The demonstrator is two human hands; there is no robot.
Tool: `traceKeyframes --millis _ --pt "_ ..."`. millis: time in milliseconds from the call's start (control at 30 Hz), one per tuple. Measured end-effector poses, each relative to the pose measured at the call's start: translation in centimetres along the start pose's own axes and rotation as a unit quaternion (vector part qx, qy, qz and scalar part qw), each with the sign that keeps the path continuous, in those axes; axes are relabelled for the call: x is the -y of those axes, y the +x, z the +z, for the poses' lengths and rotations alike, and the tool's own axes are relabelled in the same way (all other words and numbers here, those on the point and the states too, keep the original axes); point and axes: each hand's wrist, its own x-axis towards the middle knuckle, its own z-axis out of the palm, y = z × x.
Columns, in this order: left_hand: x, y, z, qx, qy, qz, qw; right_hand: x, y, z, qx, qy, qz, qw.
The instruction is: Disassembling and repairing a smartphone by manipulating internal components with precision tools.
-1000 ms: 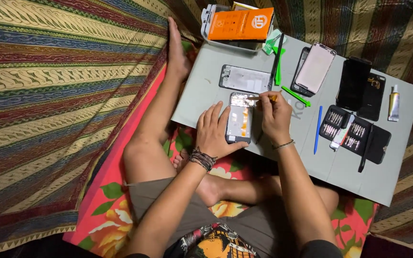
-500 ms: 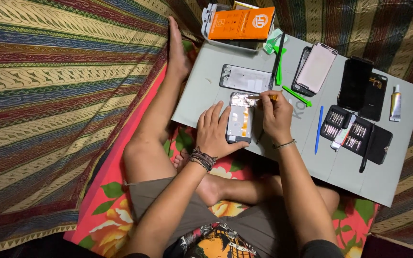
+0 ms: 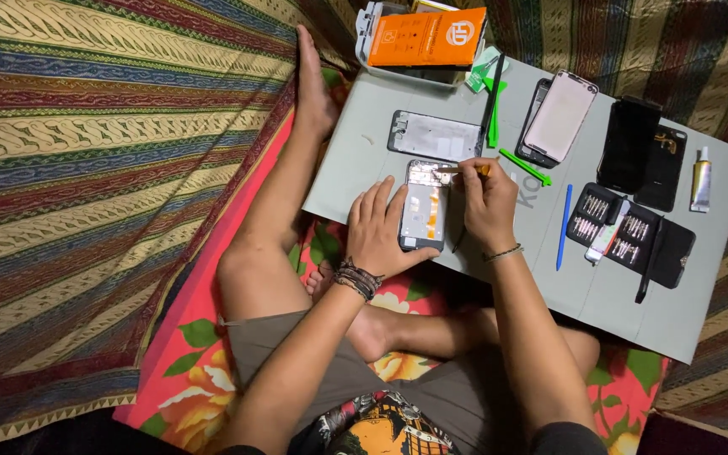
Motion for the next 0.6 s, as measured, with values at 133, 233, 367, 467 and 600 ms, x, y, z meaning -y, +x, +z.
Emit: traceKeyframes --millis 133,233,367,467,600 --pt "0.0 0.0 0.1 -0.001 -0.004 0.0 1.0 0.1 0.0 0.2 0.004 -0.008 -0.004 1.0" --pt "0.0 0.0 0.1 0.0 -0.01 -0.002 1.0 0.1 0.1 0.2 0.001 -0.007 0.001 1.0" --pt "0.0 0.0 0.0 0.007 -0.012 -0.004 1.0 0.2 0.1 0.3 -0.002 -0.007 0.007 1.0" --pt "0.0 -0.1 -0.1 0.009 -0.012 -0.006 1.0 0.5 0.3 0.7 -0.019 0.003 0.033 0.999" --pt "0.0 -0.1 -0.1 0.012 -0.007 -0.008 1.0 -0.5 0.4 1.4 -0.058 0.059 0.107 0.991"
